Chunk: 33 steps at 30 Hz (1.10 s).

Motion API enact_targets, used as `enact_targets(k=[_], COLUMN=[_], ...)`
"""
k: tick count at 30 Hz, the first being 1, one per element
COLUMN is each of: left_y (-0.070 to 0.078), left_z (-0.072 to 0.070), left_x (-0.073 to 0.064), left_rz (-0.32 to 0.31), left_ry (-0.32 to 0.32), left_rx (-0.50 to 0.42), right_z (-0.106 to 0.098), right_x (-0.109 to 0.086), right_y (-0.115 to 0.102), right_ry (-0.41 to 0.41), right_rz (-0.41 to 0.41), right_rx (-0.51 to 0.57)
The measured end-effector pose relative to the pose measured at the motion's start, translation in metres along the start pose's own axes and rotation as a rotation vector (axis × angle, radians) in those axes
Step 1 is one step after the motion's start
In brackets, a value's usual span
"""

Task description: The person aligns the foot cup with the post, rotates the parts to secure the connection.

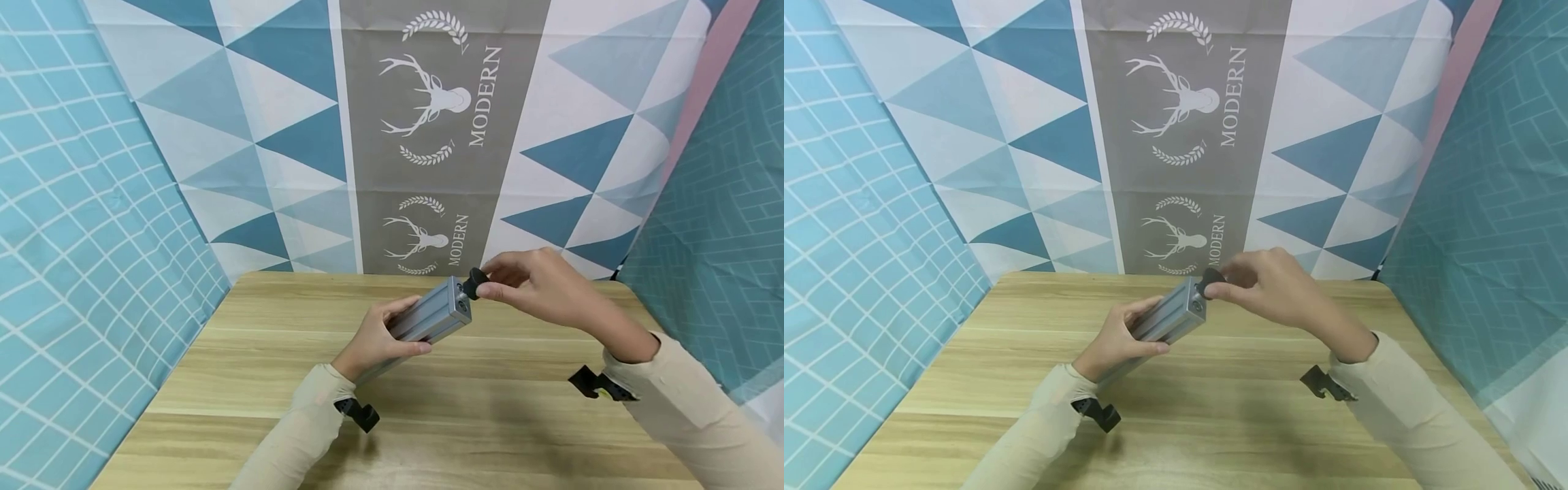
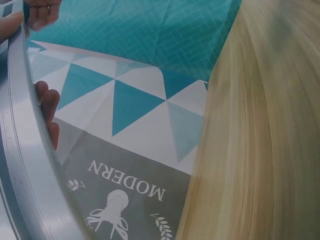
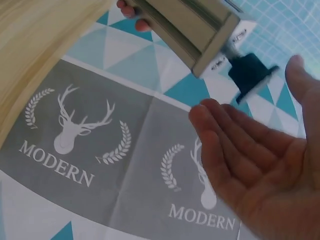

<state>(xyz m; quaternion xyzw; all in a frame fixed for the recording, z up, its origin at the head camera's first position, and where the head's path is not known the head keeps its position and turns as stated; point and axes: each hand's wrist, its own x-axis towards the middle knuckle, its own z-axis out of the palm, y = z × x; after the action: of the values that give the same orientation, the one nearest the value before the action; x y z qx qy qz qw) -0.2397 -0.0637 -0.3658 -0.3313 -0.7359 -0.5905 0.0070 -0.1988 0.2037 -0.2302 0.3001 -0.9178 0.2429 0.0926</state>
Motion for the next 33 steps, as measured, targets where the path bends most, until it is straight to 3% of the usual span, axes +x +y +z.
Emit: enact_targets(k=[6,9,13,19,23,27,30,33], left_y=[0.024,0.026,0.026,-0.002,-0.006,-0.008,-0.009,-0.009], left_z=[-0.003,-0.003,-0.003,-0.002,-0.002,-0.001,-0.001,-0.001], left_x=[-0.004,-0.005,-0.004,0.0,0.001,0.002,0.002,0.002], left_rz=[-0.002,-0.008,-0.018,-0.012,-0.02,0.003,0.018,0.026], left_ry=[0.0,0.0,0.0,0.011,0.023,0.022,0.011,0.004], left_rx=[-0.035,-0.043,-0.041,-0.037,-0.014,0.001,0.003,-0.001], right_z=[-0.013,-0.018,-0.02,-0.019,-0.013,-0.002,0.003,0.002], right_x=[0.0,0.0,0.002,0.005,0.005,0.004,0.004,0.003], right_y=[0.003,0.003,0.002,0.002,0.0,-0.001,0.0,0.0], right_ry=[-0.118,-0.165,-0.17,-0.125,-0.055,-0.006,-0.002,-0.032], right_rz=[-0.128,-0.203,-0.28,-0.328,-0.271,-0.115,-0.022,-0.01], right_rx=[-0.009,-0.017,-0.046,-0.057,-0.045,-0.016,-0.002,-0.002])
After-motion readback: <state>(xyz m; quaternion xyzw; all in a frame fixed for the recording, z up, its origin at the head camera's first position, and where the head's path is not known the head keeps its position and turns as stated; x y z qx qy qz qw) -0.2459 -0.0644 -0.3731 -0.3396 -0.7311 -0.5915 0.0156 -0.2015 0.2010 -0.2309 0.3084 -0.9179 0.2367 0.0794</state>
